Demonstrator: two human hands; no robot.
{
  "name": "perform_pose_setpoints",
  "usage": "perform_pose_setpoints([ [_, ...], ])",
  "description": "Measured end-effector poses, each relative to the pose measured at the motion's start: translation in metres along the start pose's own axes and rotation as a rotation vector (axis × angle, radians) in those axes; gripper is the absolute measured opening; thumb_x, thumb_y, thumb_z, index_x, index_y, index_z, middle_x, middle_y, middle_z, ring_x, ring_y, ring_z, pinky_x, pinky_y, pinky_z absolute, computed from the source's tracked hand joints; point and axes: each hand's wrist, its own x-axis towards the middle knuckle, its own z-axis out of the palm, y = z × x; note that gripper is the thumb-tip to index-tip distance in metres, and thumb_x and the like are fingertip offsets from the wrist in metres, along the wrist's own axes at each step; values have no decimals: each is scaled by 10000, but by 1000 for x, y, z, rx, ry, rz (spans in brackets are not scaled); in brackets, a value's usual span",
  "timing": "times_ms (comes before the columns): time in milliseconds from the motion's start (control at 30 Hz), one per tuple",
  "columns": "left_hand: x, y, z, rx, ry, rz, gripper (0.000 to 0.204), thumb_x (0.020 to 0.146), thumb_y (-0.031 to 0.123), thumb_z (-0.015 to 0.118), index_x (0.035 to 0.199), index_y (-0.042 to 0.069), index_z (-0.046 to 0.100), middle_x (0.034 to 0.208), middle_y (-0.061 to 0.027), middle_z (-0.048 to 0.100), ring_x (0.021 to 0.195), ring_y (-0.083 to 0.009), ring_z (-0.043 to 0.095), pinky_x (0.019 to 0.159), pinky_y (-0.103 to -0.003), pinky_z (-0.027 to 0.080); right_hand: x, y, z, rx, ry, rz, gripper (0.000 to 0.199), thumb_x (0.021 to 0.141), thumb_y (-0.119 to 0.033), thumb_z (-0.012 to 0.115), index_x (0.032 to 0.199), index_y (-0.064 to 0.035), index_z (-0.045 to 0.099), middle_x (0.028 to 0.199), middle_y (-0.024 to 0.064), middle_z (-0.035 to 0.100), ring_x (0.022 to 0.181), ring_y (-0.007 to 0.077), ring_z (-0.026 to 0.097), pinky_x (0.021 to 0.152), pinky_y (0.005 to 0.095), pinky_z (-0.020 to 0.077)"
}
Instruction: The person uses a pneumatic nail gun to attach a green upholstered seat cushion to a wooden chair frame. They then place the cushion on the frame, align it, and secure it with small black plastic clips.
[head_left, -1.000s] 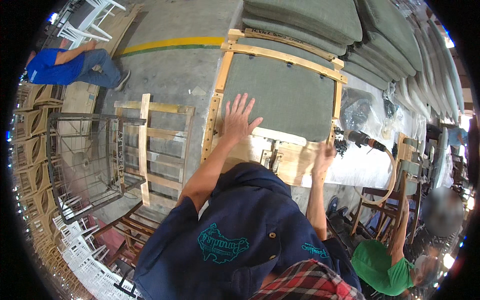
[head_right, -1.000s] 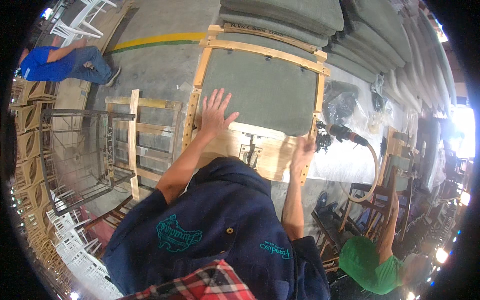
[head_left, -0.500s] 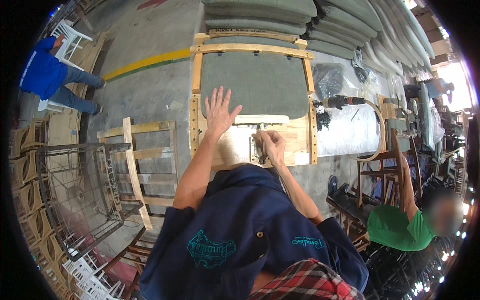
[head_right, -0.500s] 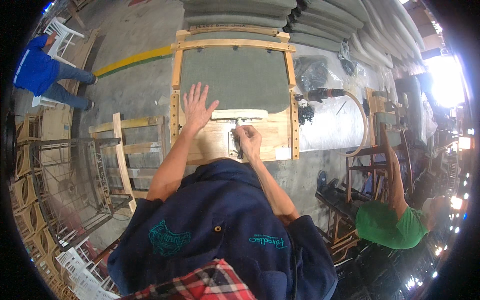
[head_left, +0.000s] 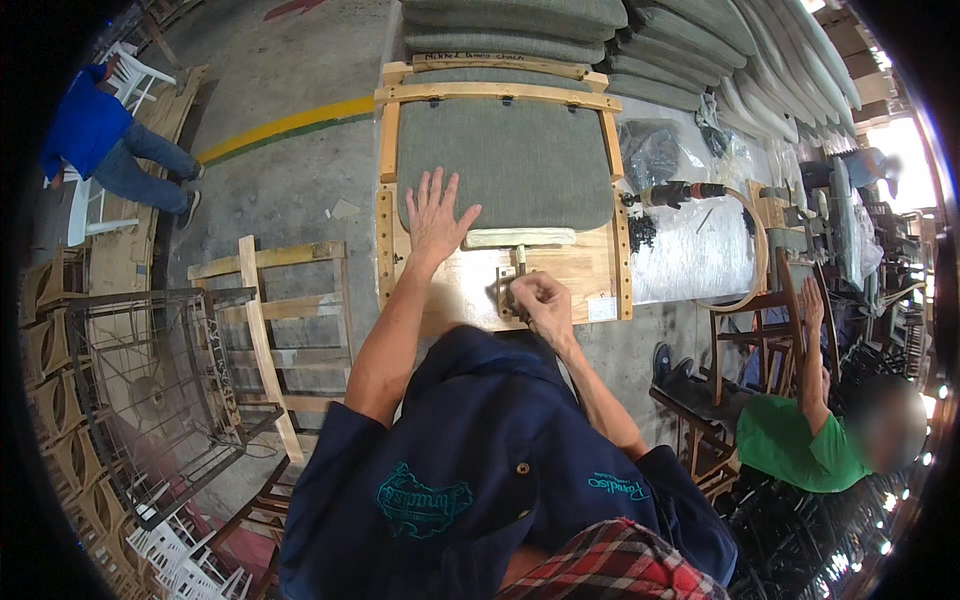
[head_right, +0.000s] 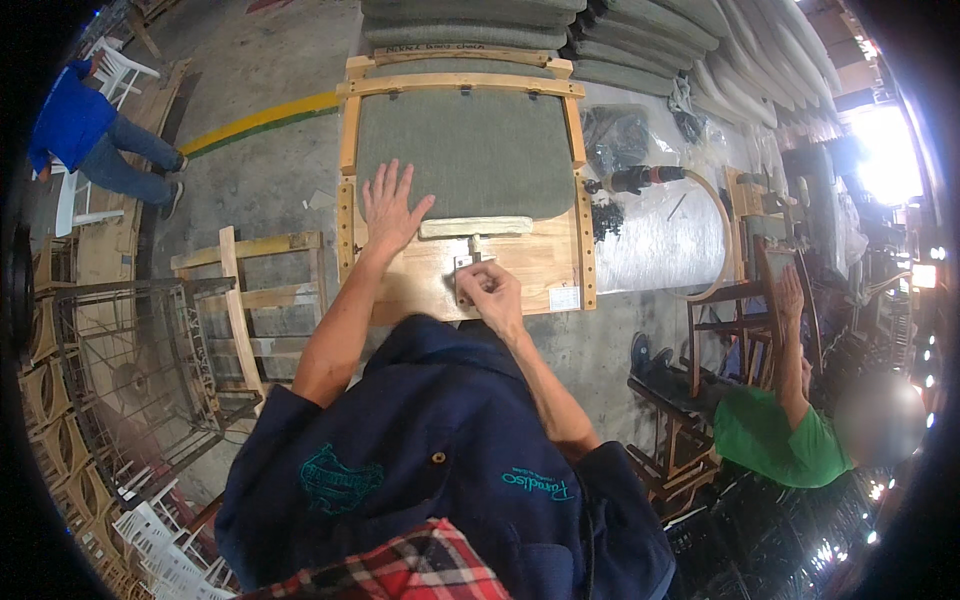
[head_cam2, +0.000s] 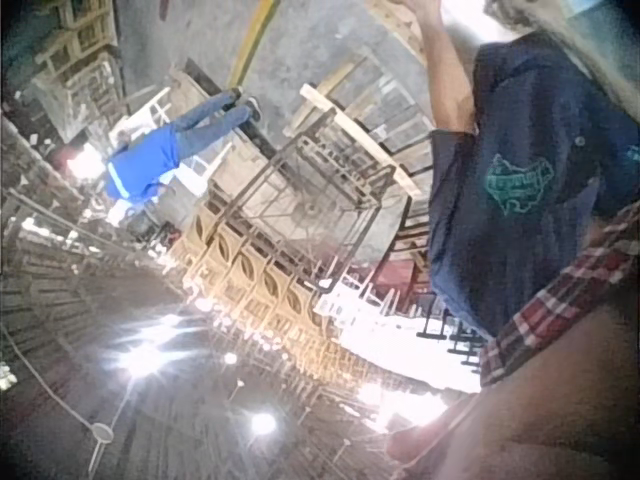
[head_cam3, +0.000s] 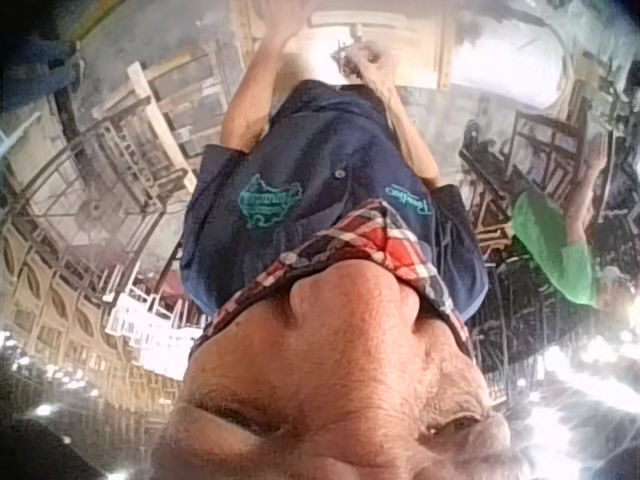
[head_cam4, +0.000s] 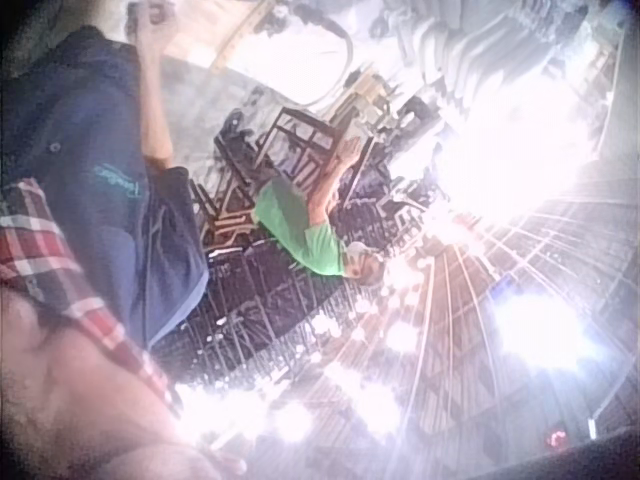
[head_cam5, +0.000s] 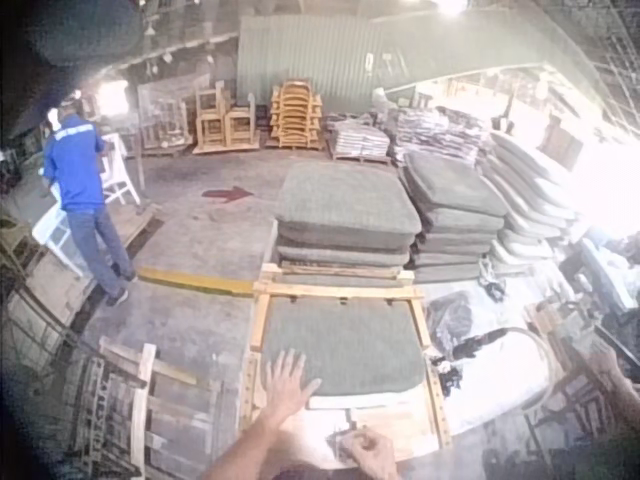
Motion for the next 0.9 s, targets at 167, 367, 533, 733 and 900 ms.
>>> perform_pose_setpoints([
  [167,0,-2,3,-46,44,13,785,972,592,551,1548,73,423,1662,-166,273,1550,-342,184,1242,-581,90,-29,14,-10,-423,-194,3,199,947,-205,754,878,-18,756,624,-17,618,575,47,519,531,234,403],
  [367,-21,-5,-2,-228,71,-137,722,933,462,675,1487,35,497,1635,-190,322,1504,-376,280,1229,-542,178,-6,-2,-28,-204,-158,83,197,945,-206,754,917,-11,745,697,6,658,583,76,565,559,246,459],
  [533,-45,-9,14,-598,358,-558,692,932,376,716,1437,-37,486,1542,-243,432,1435,-382,390,1172,-498,322,91,40,-101,-41,372,47,551,938,-358,741,1292,42,605,1041,113,687,872,184,673,737,322,547],
  [733,-36,-26,16,-1649,156,-912,834,959,421,697,1495,-93,317,1471,-225,490,1327,-331,526,1108,-446,448,159,34,-149,6,561,249,715,924,-518,702,1394,-12,519,1303,184,576,1099,292,599,834,470,537],
  [900,-23,-28,15,-1547,120,-1062,840,927,490,719,1469,-59,385,1424,-213,536,1275,-330,571,1095,-429,461,186,33,-161,221,366,273,698,921,-536,700,1409,-64,535,1278,162,620,1123,340,612,846,493,539],
])
